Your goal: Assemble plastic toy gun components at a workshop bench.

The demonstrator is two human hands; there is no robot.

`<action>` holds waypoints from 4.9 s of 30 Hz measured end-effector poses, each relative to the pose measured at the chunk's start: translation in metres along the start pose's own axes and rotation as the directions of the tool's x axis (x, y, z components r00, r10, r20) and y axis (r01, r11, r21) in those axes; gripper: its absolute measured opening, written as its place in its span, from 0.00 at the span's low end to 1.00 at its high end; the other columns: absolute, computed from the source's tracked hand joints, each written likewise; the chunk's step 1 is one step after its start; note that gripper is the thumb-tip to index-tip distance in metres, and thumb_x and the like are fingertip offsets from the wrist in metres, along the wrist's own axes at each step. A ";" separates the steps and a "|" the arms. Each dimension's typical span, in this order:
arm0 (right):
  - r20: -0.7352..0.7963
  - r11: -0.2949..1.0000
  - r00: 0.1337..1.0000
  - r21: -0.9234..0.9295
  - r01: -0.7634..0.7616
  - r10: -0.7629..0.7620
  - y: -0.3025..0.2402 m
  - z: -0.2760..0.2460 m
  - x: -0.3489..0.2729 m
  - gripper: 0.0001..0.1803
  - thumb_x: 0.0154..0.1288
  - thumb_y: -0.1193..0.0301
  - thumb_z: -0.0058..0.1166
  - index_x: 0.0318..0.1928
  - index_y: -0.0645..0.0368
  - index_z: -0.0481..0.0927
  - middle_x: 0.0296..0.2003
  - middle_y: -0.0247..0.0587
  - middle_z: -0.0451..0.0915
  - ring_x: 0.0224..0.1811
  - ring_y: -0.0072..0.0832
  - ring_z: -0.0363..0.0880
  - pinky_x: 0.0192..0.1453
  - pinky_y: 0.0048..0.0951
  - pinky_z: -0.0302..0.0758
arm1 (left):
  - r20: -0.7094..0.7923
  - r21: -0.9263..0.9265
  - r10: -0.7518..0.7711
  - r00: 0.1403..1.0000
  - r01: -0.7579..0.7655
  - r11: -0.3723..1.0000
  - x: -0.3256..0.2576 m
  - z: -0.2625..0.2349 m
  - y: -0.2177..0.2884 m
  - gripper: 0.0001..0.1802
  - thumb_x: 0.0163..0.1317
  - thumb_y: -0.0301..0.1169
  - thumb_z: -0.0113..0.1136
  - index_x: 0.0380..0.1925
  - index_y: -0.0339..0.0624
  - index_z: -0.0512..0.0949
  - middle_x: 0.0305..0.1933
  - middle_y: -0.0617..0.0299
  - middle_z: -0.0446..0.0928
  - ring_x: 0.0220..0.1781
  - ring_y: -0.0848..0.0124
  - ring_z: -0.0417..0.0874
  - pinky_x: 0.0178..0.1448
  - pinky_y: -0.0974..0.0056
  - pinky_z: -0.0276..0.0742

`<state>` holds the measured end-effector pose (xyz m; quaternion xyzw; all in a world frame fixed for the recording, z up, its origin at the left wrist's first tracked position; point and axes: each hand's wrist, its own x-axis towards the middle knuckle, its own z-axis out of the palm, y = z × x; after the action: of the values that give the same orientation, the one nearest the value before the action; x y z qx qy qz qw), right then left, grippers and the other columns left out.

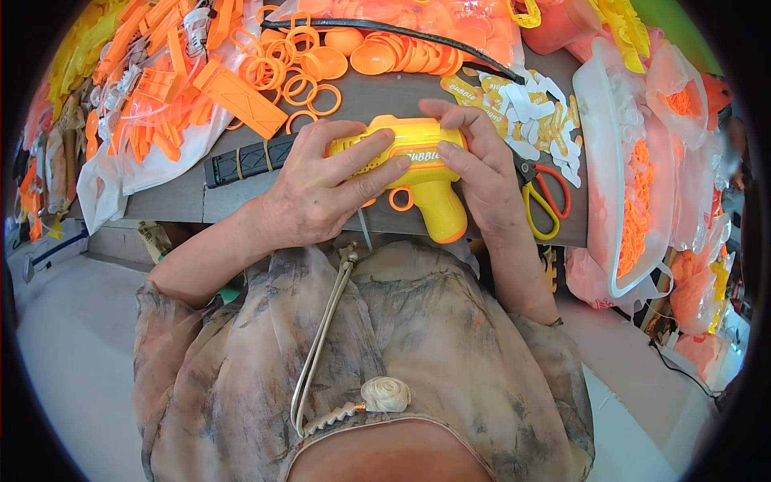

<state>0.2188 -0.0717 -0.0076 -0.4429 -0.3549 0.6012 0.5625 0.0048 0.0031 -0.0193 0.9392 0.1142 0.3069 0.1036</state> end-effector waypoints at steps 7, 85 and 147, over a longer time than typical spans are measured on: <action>0.014 0.869 0.987 -0.471 0.148 -0.161 0.008 -0.001 -0.001 0.17 0.67 0.74 0.45 0.55 0.61 0.66 0.61 0.43 0.64 0.62 0.27 0.65 0.66 0.30 0.62 | -0.004 0.021 -0.011 1.000 0.012 1.000 -0.001 -0.001 0.001 0.31 0.41 0.30 0.66 0.52 0.47 0.77 0.56 0.59 0.72 0.48 0.55 0.74 0.48 0.56 0.72; 0.092 0.351 0.862 -0.888 0.298 -0.499 -0.136 -0.048 0.049 0.08 0.58 0.70 0.55 0.35 0.62 0.76 0.29 0.35 0.75 0.33 0.27 0.74 0.39 0.25 0.70 | -0.160 -0.520 -0.523 0.837 0.379 0.766 -0.002 -0.082 -0.004 0.19 0.54 0.30 0.65 0.46 0.36 0.78 0.53 0.48 0.76 0.54 0.57 0.78 0.56 0.62 0.72; 0.260 0.767 0.948 -0.566 0.301 -0.180 -0.206 0.063 0.136 0.15 0.63 0.68 0.51 0.45 0.65 0.78 0.25 0.33 0.76 0.22 0.17 0.70 0.25 0.18 0.68 | 0.025 -0.930 -0.789 0.614 0.304 0.208 0.088 -0.114 -0.093 0.20 0.64 0.45 0.56 0.38 0.36 0.78 0.32 0.62 0.78 0.31 0.76 0.77 0.37 0.70 0.73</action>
<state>0.2378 0.0916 0.1869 -0.4886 -0.6327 0.4201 0.4296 -0.0081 0.1302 0.0949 0.5272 0.2995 0.4702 0.6413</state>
